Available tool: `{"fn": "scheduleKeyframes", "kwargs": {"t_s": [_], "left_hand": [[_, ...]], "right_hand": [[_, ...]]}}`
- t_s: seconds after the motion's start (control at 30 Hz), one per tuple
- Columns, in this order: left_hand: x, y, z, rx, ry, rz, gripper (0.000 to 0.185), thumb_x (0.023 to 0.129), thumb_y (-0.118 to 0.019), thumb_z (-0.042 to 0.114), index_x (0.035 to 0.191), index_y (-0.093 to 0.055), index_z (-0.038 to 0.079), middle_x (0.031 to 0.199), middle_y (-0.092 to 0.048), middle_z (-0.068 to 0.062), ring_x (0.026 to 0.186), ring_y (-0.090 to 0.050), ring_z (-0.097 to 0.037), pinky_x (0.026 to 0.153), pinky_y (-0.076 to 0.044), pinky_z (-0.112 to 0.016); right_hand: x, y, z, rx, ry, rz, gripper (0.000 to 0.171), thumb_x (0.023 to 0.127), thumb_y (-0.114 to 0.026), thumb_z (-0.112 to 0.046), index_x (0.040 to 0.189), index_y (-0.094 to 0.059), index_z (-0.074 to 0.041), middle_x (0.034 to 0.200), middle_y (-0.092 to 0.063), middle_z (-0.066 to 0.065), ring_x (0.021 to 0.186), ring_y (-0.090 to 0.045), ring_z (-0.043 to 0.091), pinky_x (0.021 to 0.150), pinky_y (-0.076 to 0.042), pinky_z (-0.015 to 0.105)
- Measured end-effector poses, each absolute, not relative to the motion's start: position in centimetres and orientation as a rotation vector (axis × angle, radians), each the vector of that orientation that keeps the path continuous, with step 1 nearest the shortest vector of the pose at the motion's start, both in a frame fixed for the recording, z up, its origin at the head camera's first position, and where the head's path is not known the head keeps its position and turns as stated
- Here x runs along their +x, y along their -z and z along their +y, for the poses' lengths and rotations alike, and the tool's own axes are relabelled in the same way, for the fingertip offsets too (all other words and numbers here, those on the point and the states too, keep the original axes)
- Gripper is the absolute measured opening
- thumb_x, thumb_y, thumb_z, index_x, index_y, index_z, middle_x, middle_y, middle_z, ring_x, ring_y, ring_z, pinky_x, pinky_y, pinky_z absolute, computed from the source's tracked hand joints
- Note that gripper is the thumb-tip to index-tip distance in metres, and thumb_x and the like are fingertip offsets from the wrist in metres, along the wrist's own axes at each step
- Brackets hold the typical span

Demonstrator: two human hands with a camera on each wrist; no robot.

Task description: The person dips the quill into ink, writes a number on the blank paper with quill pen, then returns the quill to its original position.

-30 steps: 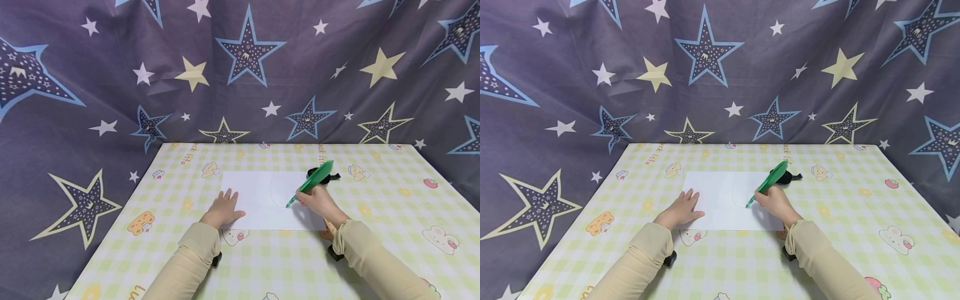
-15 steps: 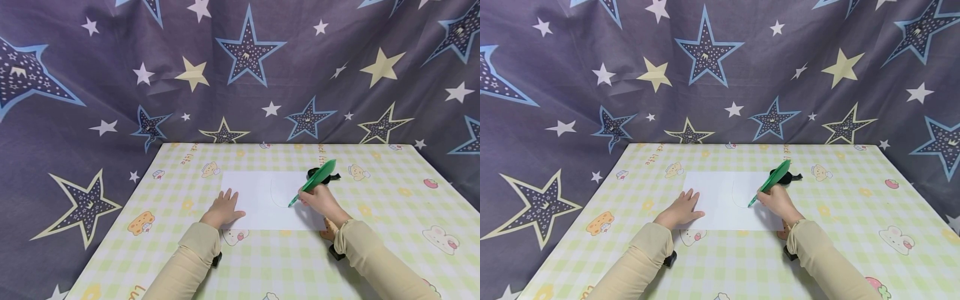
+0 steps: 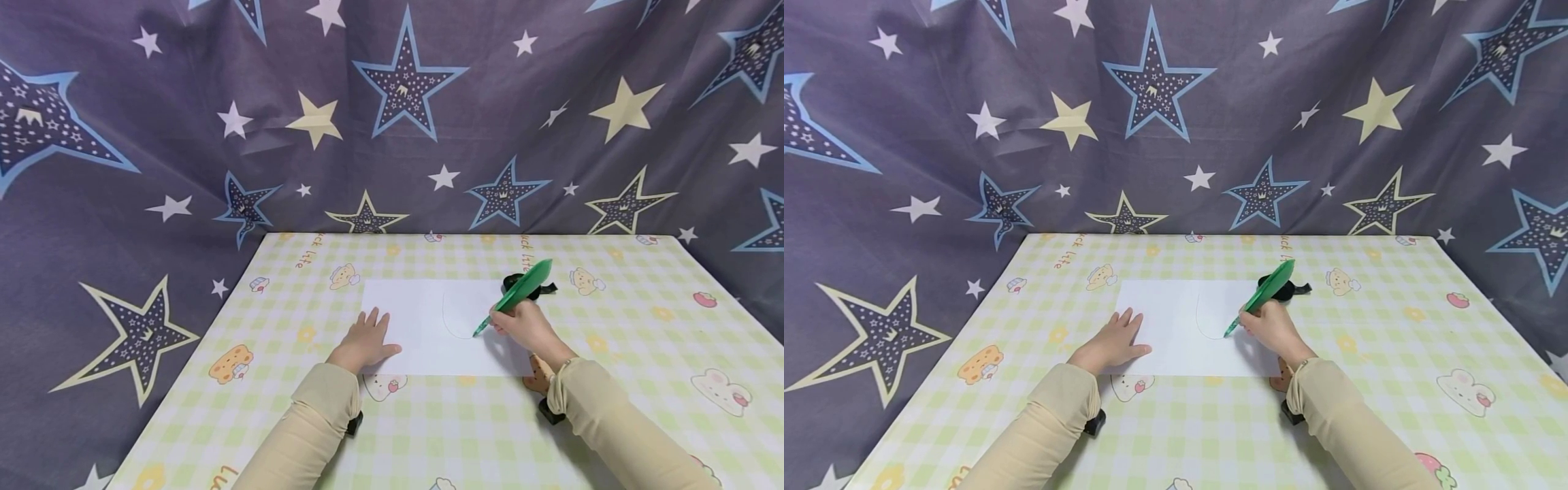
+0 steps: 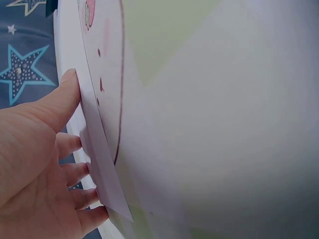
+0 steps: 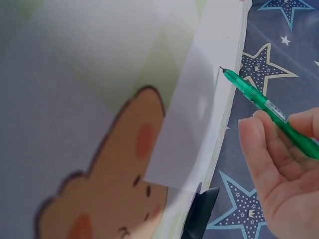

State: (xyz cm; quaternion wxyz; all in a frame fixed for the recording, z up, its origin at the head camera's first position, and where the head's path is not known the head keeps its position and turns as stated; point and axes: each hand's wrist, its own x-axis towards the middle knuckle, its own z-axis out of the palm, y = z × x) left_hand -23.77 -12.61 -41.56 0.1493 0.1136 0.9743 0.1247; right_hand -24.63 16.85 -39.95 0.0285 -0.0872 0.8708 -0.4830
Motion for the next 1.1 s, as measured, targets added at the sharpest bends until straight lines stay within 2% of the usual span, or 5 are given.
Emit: {"fn": "scheduleKeyframes", "kwargs": {"t_s": [1.1], "left_hand": [[-23.45,41.19,-12.45,0.334,-0.371,2.808,0.07,0.092,-0.052,0.04,0.143,-0.026,-0.001,0.148,-0.015,-0.024,0.134,-0.01,-0.042,0.108,-0.013,-0.05]], "right_hand": [[-25.32,40.02,17.81,-0.209,1.485,2.711,0.026,0.094,-0.05,-0.01,0.104,-0.06,0.012,0.087,-0.064,0.023,0.078,-0.064,0.029,0.07,-0.054,0.038]]}}
